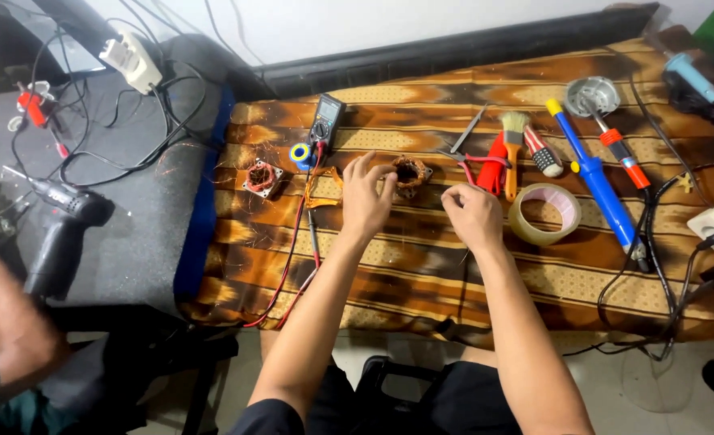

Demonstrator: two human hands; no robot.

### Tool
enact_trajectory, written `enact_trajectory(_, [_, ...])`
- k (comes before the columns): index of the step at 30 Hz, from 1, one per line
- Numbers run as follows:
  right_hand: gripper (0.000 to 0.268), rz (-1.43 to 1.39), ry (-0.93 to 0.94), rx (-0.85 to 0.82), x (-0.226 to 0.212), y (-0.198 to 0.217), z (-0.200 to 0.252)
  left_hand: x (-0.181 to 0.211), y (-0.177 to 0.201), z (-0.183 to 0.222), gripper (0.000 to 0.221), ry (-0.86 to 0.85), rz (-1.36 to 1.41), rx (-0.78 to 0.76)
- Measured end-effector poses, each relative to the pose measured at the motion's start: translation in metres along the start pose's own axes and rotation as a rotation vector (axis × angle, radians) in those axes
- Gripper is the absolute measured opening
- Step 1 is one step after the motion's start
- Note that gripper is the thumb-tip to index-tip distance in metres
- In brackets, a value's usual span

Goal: The person is repairing or assembling electronic motor components by manipulating copper windings and wires on a workbench.

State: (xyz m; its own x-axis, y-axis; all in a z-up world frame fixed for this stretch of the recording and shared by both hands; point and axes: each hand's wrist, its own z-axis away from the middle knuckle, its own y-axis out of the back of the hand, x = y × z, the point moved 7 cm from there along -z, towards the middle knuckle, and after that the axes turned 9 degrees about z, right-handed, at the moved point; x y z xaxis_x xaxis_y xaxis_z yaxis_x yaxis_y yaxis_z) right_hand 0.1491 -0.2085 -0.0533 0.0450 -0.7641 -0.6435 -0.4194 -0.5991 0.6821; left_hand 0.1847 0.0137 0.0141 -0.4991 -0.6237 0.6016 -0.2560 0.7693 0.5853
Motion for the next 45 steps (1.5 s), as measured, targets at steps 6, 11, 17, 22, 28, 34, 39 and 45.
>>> enact_trajectory(6, [0.005,-0.056,-0.018,-0.039,-0.006,-0.003,-0.003,-0.021,-0.02,-0.002,0.024,0.035,-0.074,-0.044])
enact_trajectory(11, [0.005,-0.038,-0.024,-0.06,-0.007,-0.011,-0.003,-0.026,-0.022,-0.001,0.027,0.081,-0.071,-0.058])
enact_trajectory(17, [0.007,-0.065,-0.068,-0.069,-0.001,-0.013,-0.003,-0.041,-0.032,-0.005,0.029,0.094,-0.088,-0.079])
enact_trajectory(22, [0.007,-0.132,-0.11,-0.059,0.003,-0.015,-0.002,-0.043,-0.037,-0.005,0.028,0.094,-0.079,-0.079])
enact_trajectory(28, [0.007,-0.138,-0.13,0.002,0.008,-0.019,-0.004,-0.044,-0.043,-0.005,0.028,0.116,-0.067,-0.122])
enact_trajectory(34, [0.006,-0.14,-0.131,0.052,0.008,-0.015,-0.006,-0.047,-0.055,-0.004,0.027,0.097,-0.053,-0.125])
enact_trajectory(39, [0.005,-0.124,-0.099,0.072,0.005,-0.017,-0.008,-0.041,-0.055,0.008,0.022,0.047,0.172,-0.033])
enact_trajectory(45, [0.003,-0.141,-0.008,0.127,-0.004,-0.013,-0.007,-0.044,-0.059,0.012,0.018,0.031,0.28,0.073])
